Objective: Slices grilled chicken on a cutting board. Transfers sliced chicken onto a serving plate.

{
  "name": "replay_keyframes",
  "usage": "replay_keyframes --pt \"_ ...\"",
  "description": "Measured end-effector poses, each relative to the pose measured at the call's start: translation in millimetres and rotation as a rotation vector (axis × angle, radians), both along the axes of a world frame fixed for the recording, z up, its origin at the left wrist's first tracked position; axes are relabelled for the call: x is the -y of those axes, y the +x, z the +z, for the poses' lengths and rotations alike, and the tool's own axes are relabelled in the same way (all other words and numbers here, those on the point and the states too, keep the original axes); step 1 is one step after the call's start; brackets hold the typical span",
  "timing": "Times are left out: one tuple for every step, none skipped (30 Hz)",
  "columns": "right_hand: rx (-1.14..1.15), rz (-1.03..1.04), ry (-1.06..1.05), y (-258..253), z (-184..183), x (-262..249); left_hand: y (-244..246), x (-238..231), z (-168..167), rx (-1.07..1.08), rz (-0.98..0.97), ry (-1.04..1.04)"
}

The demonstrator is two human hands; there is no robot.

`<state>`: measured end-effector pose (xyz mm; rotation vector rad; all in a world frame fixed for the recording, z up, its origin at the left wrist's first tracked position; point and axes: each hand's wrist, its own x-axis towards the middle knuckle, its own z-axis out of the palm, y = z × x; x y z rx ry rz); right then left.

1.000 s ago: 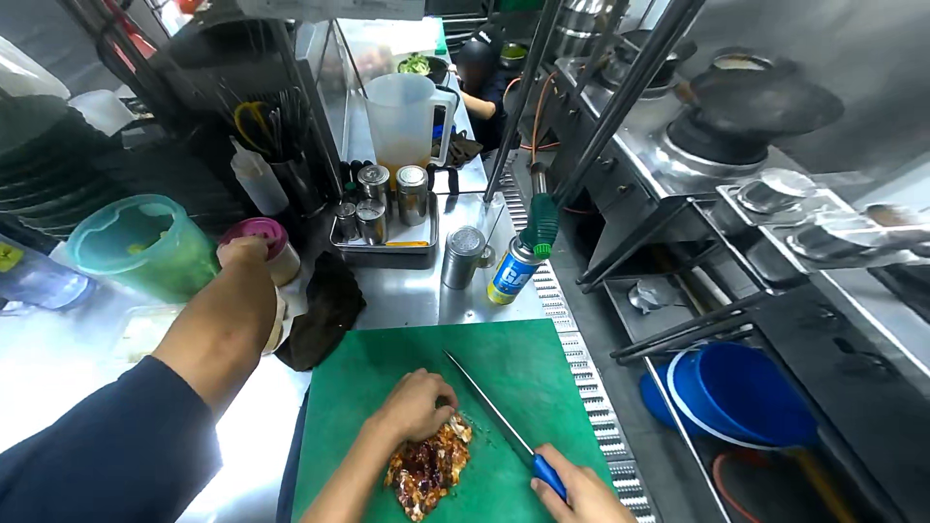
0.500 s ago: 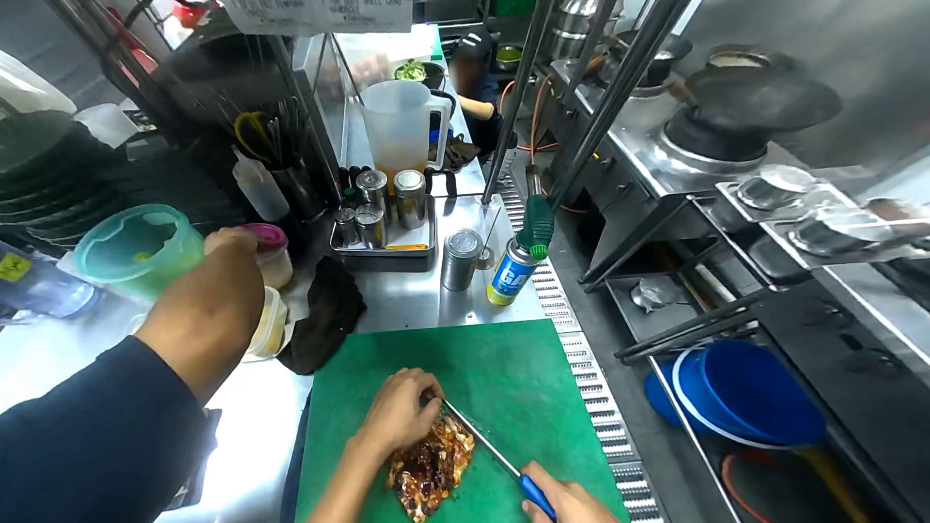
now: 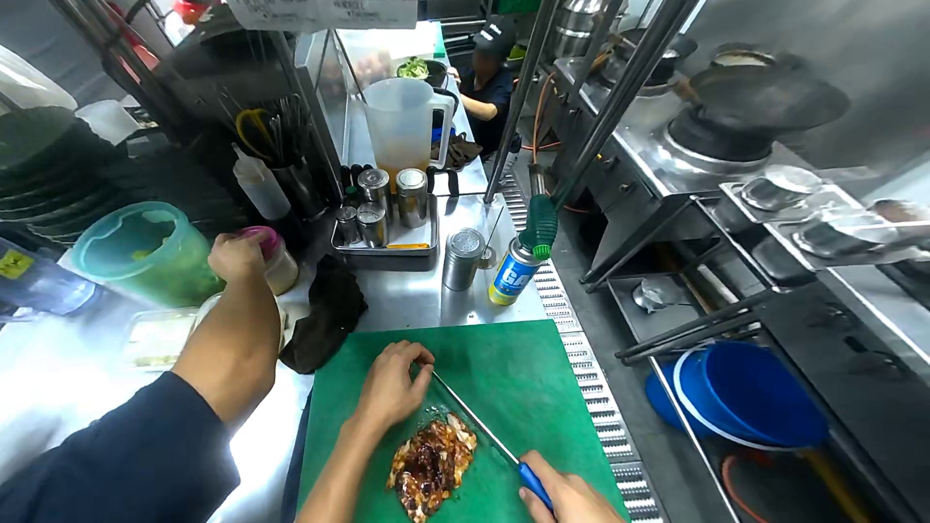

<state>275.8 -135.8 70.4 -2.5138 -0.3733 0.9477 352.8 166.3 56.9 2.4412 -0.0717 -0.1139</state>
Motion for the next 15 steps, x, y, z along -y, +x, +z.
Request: replay_keyframes --pt "0.001 0.001 0.007 -1.1 5.0 -4.5 2.8 2.4 -0.7 0.042 0.017 -0.006" --pt "-0.005 0.003 0.009 -2.5 10.2 -9.6 6.2 5.3 -0.9 0.081 0.032 -0.016" --pt "-0.019 0.010 0.005 -4.1 15.3 -14.8 10.2 8.8 -1.6 0.117 0.040 -0.025" --pt "-0.035 0.022 -0.003 -5.9 19.8 -20.1 14.6 12.4 -2.7 0.145 0.041 -0.027" --pt "-0.044 0.034 -0.010 -7.9 23.0 -25.0 19.2 15.9 -4.9 0.171 0.031 -0.031" --pt "-0.047 0.045 -0.017 -10.1 24.6 -29.4 23.7 19.1 -8.7 0.201 0.011 -0.036" --pt "-0.051 0.057 -0.027 -12.1 25.2 -33.3 27.7 21.9 -13.9 0.229 -0.014 -0.038" --pt "-0.049 0.067 -0.036 -14.0 24.6 -36.5 31.2 24.3 -19.3 0.241 -0.044 -0.042" --pt "-0.048 0.072 -0.044 -15.5 23.9 -39.2 34.4 26.5 -23.9 0.239 -0.077 -0.048" --pt "-0.045 0.073 -0.049 -16.9 23.0 -41.2 37.2 28.2 -28.1 0.233 -0.110 -0.055" --pt "-0.035 0.070 -0.047 -18.4 21.8 -42.8 39.6 29.3 -31.7 0.220 -0.138 -0.056" --pt "-0.030 0.069 -0.047 -19.4 21.0 -44.4 41.4 29.9 -35.3 0.206 -0.160 -0.053" --pt "-0.020 0.068 -0.048 -20.4 20.1 -45.9 43.2 30.2 -38.8 0.196 -0.176 -0.053" --pt "-0.017 0.067 -0.055 -20.8 19.4 -47.6 44.9 30.5 -42.2 0.190 -0.187 -0.052" --pt "-0.023 0.068 -0.065 -20.9 19.1 -49.5 46.3 30.6 -45.0 0.177 -0.195 -0.051"
